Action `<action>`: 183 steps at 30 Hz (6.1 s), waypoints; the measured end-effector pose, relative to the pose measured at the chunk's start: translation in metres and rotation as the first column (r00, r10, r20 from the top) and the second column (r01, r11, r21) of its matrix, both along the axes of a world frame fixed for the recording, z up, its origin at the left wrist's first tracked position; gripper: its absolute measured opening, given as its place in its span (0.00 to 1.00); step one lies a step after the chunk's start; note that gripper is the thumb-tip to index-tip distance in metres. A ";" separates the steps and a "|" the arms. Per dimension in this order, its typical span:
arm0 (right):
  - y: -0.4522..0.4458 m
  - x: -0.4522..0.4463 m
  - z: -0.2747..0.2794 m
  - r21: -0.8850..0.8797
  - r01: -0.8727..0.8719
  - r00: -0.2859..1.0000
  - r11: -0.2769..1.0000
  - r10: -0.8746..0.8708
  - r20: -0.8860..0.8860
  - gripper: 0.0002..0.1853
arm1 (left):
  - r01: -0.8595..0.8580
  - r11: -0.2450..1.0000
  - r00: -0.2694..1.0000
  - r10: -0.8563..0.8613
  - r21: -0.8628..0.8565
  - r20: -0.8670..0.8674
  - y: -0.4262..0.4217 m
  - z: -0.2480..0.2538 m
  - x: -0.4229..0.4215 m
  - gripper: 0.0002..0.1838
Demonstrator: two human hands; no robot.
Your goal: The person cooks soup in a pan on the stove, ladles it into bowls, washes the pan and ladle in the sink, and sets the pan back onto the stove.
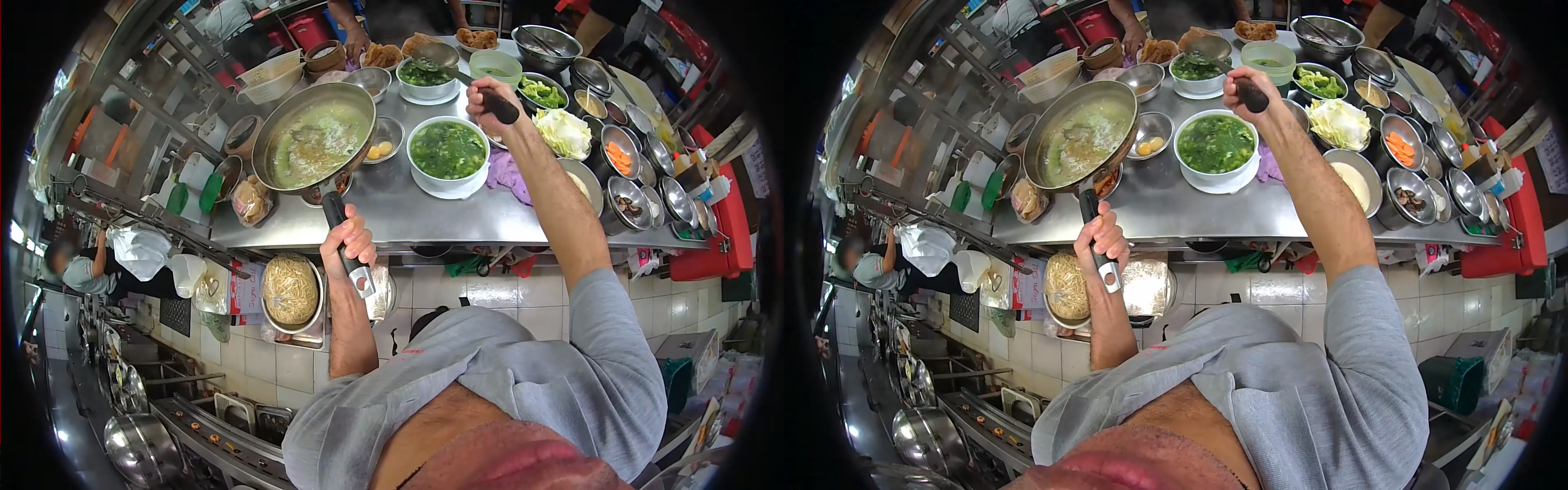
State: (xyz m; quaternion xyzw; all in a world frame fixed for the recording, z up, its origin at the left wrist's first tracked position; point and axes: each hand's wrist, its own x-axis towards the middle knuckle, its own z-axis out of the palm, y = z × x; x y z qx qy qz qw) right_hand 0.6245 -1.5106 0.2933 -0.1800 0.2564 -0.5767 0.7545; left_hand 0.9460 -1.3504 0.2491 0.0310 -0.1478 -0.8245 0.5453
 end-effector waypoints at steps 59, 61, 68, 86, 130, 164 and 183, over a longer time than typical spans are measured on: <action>0.294 0.025 0.032 0.228 0.070 0.891 0.971 0.043 -0.452 0.25 | 0.057 0.990 0.980 -0.080 0.125 0.180 -0.009 -0.017 0.009 0.08; 0.294 0.024 0.039 0.242 0.092 0.968 0.966 -0.031 -0.247 0.21 | 0.053 0.990 0.980 -0.076 0.133 0.181 -0.008 -0.017 0.009 0.09; 0.293 0.020 0.072 0.185 0.038 0.995 0.982 -0.054 0.084 0.22 | 0.033 0.993 0.960 -0.063 0.113 0.272 -0.010 -0.023 0.009 0.08; 0.228 0.063 0.089 -0.032 -0.077 0.891 0.997 0.054 -0.451 0.29 | 0.216 0.972 0.962 -0.228 0.097 0.147 -0.023 -0.015 -0.016 0.09; -0.019 0.014 0.006 -0.036 0.028 0.998 0.999 -0.030 -0.063 0.06 | 0.113 0.991 0.980 -0.123 0.074 0.153 -0.081 -0.028 -0.015 0.08; 0.083 0.029 0.079 -0.151 -0.075 0.978 0.986 0.044 -0.203 0.10 | 0.200 0.980 0.966 -0.199 0.009 0.163 -0.114 -0.026 -0.057 0.05; 0.235 -0.008 0.071 -0.274 -0.183 -0.122 0.944 -0.298 -0.947 0.36 | 0.369 0.929 0.912 -0.355 -0.036 0.207 -0.031 0.012 -0.093 0.10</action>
